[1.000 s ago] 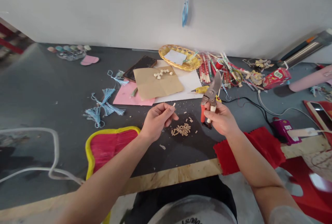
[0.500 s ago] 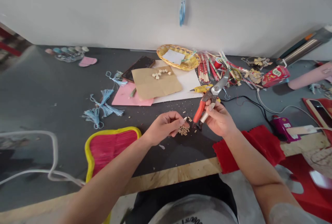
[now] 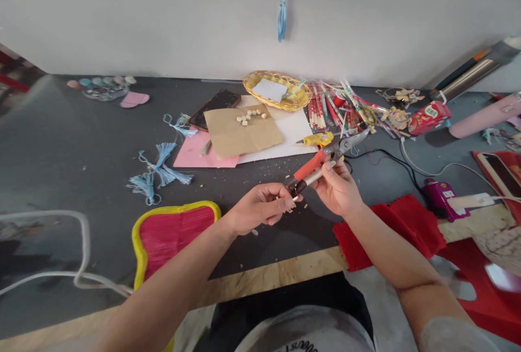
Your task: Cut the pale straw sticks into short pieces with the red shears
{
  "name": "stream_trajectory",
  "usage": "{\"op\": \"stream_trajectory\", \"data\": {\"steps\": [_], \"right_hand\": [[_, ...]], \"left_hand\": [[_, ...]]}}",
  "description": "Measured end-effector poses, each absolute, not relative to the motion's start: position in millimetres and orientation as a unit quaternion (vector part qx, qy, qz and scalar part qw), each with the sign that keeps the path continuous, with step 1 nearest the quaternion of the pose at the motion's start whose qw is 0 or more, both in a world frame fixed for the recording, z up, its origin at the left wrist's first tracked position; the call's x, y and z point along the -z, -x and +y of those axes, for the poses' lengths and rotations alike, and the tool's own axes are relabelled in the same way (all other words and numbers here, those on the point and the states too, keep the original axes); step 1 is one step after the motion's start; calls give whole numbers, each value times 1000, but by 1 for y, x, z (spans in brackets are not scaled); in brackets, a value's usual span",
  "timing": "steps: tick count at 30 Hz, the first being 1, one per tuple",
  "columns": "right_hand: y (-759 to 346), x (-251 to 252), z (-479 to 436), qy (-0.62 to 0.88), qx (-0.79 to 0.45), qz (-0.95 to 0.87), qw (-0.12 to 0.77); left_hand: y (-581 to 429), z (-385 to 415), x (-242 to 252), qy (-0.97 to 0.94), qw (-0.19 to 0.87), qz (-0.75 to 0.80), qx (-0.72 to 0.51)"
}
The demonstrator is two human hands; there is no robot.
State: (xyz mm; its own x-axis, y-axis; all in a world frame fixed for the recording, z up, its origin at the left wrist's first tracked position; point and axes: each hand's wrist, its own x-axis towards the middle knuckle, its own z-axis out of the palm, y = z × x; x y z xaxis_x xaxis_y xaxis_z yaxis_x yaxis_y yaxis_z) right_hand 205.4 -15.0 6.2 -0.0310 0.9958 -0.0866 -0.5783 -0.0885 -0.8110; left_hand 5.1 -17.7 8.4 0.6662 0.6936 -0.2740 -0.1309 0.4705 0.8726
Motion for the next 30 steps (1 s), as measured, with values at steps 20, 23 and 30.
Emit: {"op": "stream_trajectory", "data": {"steps": [20, 23, 30], "right_hand": [[-245, -17, -18, 454, -480, -510, 550], [-246, -23, -24, 396, -551, -560, 475], [-243, -29, -25, 477, -316, -746, 342]], "left_hand": [[0, -6, -8, -386, 747, 354, -410], [0, -5, -8, -375, 726, 369, -443], [2, -2, -9, -366, 679, 396, -498]]}}
